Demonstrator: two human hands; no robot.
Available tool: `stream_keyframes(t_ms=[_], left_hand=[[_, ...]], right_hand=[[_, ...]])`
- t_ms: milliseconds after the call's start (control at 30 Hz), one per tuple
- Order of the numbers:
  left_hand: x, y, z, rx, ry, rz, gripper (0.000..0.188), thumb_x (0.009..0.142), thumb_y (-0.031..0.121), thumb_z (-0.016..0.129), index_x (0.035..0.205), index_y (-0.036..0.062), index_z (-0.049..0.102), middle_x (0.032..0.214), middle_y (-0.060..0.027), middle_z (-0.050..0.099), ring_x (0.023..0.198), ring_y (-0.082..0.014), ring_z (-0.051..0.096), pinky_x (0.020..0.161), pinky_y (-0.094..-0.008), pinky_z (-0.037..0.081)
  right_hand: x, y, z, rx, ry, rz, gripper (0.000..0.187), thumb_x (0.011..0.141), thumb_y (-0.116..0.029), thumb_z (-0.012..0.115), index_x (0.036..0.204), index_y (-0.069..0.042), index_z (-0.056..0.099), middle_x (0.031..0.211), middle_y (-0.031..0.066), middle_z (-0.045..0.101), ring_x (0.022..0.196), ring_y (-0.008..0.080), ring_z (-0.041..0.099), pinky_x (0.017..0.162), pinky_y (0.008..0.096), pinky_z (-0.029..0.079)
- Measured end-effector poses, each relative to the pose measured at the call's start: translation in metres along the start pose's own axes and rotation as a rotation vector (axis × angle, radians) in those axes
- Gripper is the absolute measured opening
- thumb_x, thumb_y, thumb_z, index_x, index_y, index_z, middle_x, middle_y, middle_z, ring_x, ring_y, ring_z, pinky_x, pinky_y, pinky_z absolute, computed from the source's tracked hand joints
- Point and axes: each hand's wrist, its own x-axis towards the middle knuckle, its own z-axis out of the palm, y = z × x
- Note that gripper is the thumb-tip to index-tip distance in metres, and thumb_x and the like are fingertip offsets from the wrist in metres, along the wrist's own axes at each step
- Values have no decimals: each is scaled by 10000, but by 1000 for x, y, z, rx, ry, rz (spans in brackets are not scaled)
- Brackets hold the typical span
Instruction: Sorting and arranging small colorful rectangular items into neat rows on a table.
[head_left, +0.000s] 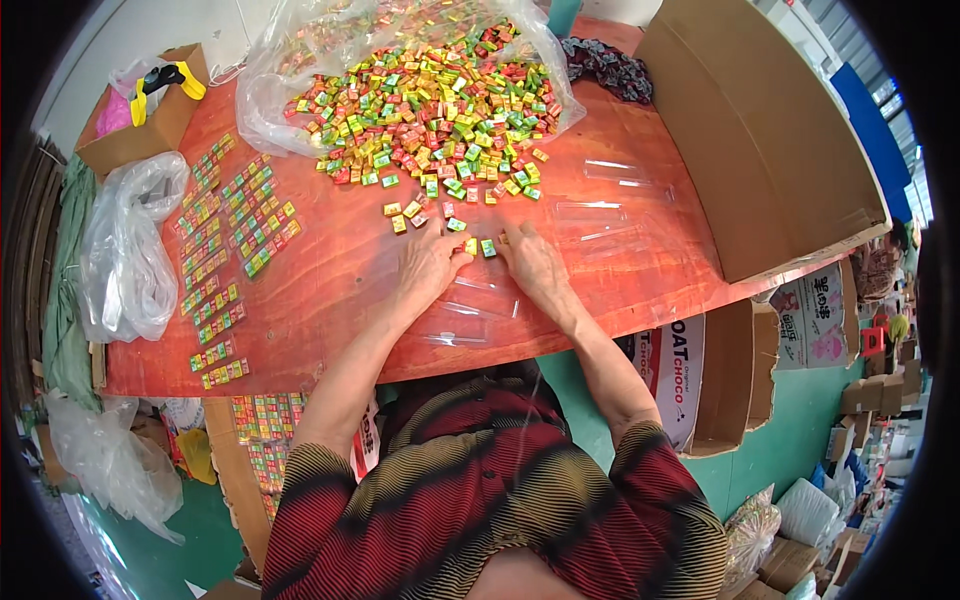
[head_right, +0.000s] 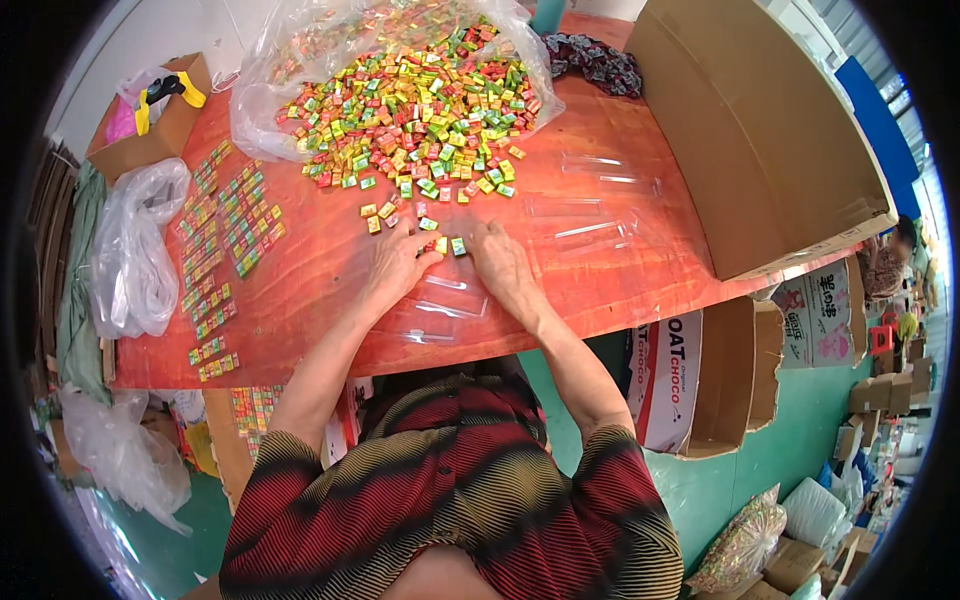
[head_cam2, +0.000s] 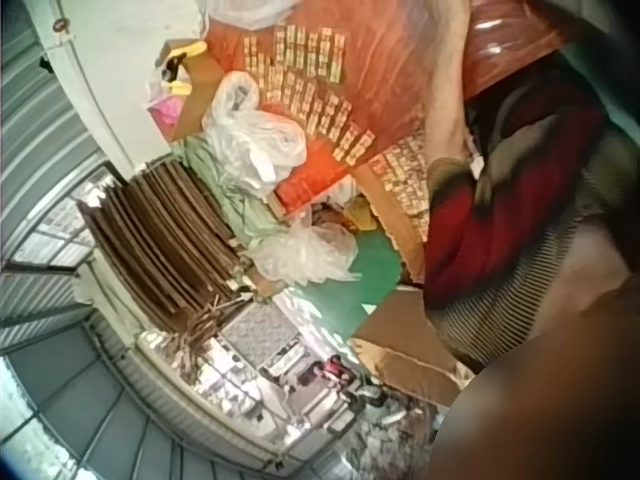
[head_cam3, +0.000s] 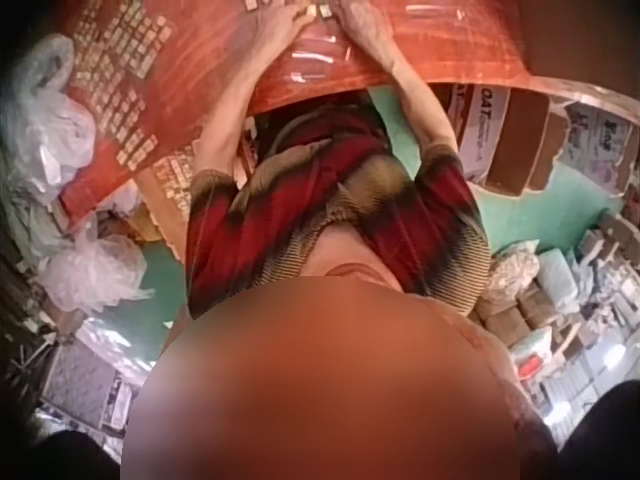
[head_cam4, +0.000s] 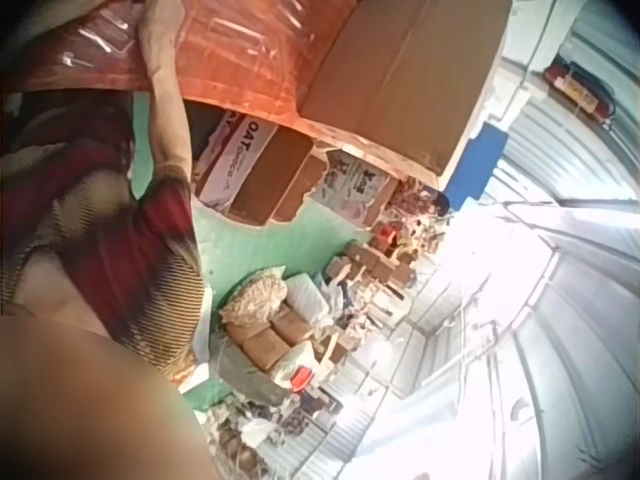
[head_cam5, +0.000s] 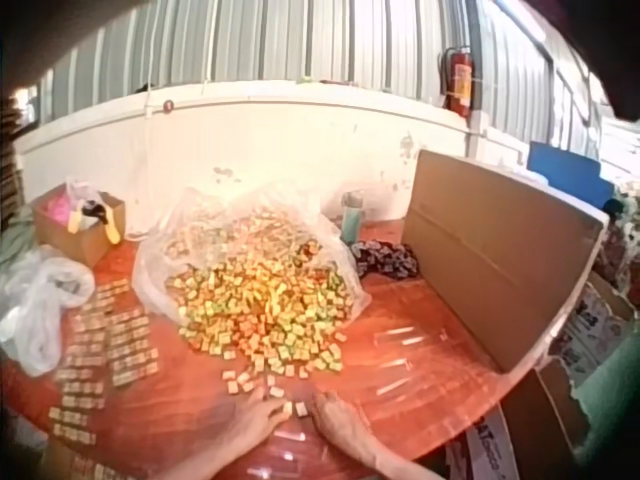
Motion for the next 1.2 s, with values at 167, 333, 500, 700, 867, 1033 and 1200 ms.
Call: stream_keyframes(t_ms=[167, 333, 500, 700, 867, 1033, 1200], left_hand=[[0, -3, 1, -13, 16, 38, 324, 650, 209, 726, 960, 136, 664, 897, -118, 509, 805, -301, 567, 670, -407, 456], [0, -1, 1, -16, 15, 33, 332, 647, 207, 727, 965, 138, 663, 894, -121, 506, 801, -298, 564, 670, -408, 453], [0, -2, 2, 23, 19, 72, 326, 687, 213, 705, 999, 135, 648, 852, -93, 491, 790, -275, 554, 670, -382, 450], [1, -2, 3, -27, 26, 42, 336, 640, 203, 729, 962, 129, 664, 855, -110, 494, 806, -289, 545, 686, -397, 441], [0, -5, 2, -17, 24, 45, 340, 662, 207, 718, 984, 120, 652, 852, -102, 488, 808, -281, 543, 688, -390, 443], [-2, -2, -2, -15, 40, 65, 373, 677, 196, 711, 1031, 117, 625, 860, -90, 487, 805, -273, 543, 682, -388, 443], [1, -3, -4, -66, -88, 41, 355, 667, 158, 712, 1004, 94, 619, 898, -124, 501, 869, -300, 542, 722, -407, 444]], right_hand=[[9, 9, -8, 102, 21, -85, 194, 822, -136, 528, 985, -37, 561, 844, 217, 544, 800, 387, 552, 669, 441, 448], [34, 23, -9, 96, 255, -91, 213, 823, -141, 531, 1023, -81, 577, 894, 186, 550, 836, 361, 552, 698, 414, 456], [65, 14, 3, -16, 185, -26, 202, 823, -162, 541, 1004, -79, 573, 909, 175, 538, 834, 348, 554, 680, 418, 462], [52, 28, 1, -79, 156, -97, 186, 822, -165, 543, 973, -58, 558, 928, 162, 525, 825, 345, 555, 676, 417, 467], [13, 28, -13, -17, 54, -209, 222, 810, -144, 557, 998, -29, 533, 997, 178, 525, 878, 359, 545, 715, 410, 466], [5, 16, -15, 191, -32, -304, 280, 744, -104, 611, 994, -21, 518, 1011, 192, 515, 920, 360, 521, 775, 413, 447], [7, 17, -5, 92, -138, -352, 417, 742, -82, 620, 1135, -36, 488, 1058, 161, 505, 947, 338, 521, 785, 383, 446]])
